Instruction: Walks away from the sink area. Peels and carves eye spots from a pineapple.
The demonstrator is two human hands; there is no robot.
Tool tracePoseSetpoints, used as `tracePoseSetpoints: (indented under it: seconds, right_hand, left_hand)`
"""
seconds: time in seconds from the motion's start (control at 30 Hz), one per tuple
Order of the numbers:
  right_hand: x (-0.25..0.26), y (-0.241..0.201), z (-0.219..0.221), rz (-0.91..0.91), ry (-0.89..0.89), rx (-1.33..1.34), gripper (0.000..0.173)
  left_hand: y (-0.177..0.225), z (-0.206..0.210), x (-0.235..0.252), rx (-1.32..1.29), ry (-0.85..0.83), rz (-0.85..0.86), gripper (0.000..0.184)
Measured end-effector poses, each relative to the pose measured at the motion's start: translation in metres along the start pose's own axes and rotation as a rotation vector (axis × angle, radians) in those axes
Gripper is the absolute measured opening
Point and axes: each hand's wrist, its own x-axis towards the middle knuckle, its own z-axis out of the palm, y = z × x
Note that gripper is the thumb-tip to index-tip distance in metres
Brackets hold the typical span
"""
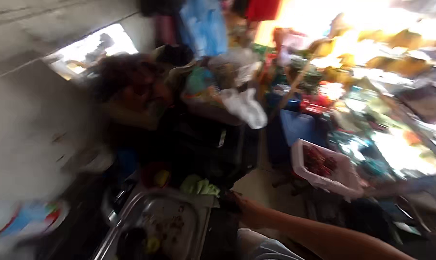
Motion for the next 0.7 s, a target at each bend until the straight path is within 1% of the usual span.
tracePoseSetpoints:
  seconds: [0.03, 0.07, 0.13, 0.2, 0.27, 0.3, 0.33, 0.37, 0.43, 0.47, 0.53, 0.6, 0.63, 0.67, 0.7]
  right_hand:
    - [0.002, -0.012, -0.002, -0.009, -0.008, -0.077, 0.055]
    - [0.008, -0.025, -0.003, -0.022, -0.016, -0.159, 0.054]
    - [0.03, -0.062, -0.004, -0.075, -0.021, -0.353, 0.054]
    - [0.061, -0.108, 0.001, -0.164, -0.067, -0.524, 0.054]
    - [0.091, -0.154, 0.013, -0.256, -0.134, -0.613, 0.05]
    - [0.104, -0.176, 0.022, -0.298, -0.171, -0.661, 0.048]
    - [0.116, -0.195, 0.033, -0.337, -0.204, -0.708, 0.046]
    - [0.127, -0.212, 0.046, -0.376, -0.22, -0.754, 0.044]
    - [0.142, -0.237, 0.064, -0.429, -0.228, -0.815, 0.04]
    - [0.147, -0.245, 0.068, -0.442, -0.23, -0.839, 0.039]
    - [0.146, -0.255, 0.061, -0.45, -0.226, -0.87, 0.035]
    - [0.134, -0.251, 0.038, -0.452, -0.198, -0.866, 0.032]
    - [0.125, -0.243, 0.021, -0.444, -0.171, -0.855, 0.032]
    - [0.114, -0.231, 0.003, -0.425, -0.144, -0.844, 0.034]
    - [0.102, -0.216, -0.014, -0.391, -0.131, -0.825, 0.039]
  left_hand:
    - [0.003, 0.003, -0.01, 0.033, 0.068, -0.059, 0.029]
    - [-0.004, 0.001, -0.02, 0.099, 0.095, -0.109, 0.031]
    - [-0.01, -0.006, -0.041, 0.225, 0.037, -0.278, 0.035]
    - [-0.007, 0.006, -0.052, 0.08, 0.004, -0.476, 0.042]
    - [-0.02, 0.022, -0.046, -0.168, -0.104, -0.562, 0.052]
    - [-0.028, 0.028, -0.04, -0.287, -0.125, -0.578, 0.056]
    - [-0.032, 0.033, -0.033, -0.392, -0.109, -0.576, 0.058]
    - [-0.034, 0.035, -0.023, -0.488, -0.06, -0.557, 0.056]
    - [-0.034, 0.037, -0.001, -0.672, 0.107, -0.489, 0.043]
    - [-0.034, 0.034, 0.008, -0.764, 0.179, -0.468, 0.038]
    - [-0.044, 0.018, 0.021, -0.884, 0.257, -0.465, 0.038]
    - [-0.058, -0.001, 0.026, -0.859, 0.309, -0.513, 0.039]
    - [-0.063, -0.009, 0.028, -0.773, 0.339, -0.541, 0.039]
    - [-0.069, -0.02, 0.029, -0.619, 0.348, -0.556, 0.039]
    - [-0.076, -0.032, 0.029, -0.382, 0.33, -0.553, 0.037]
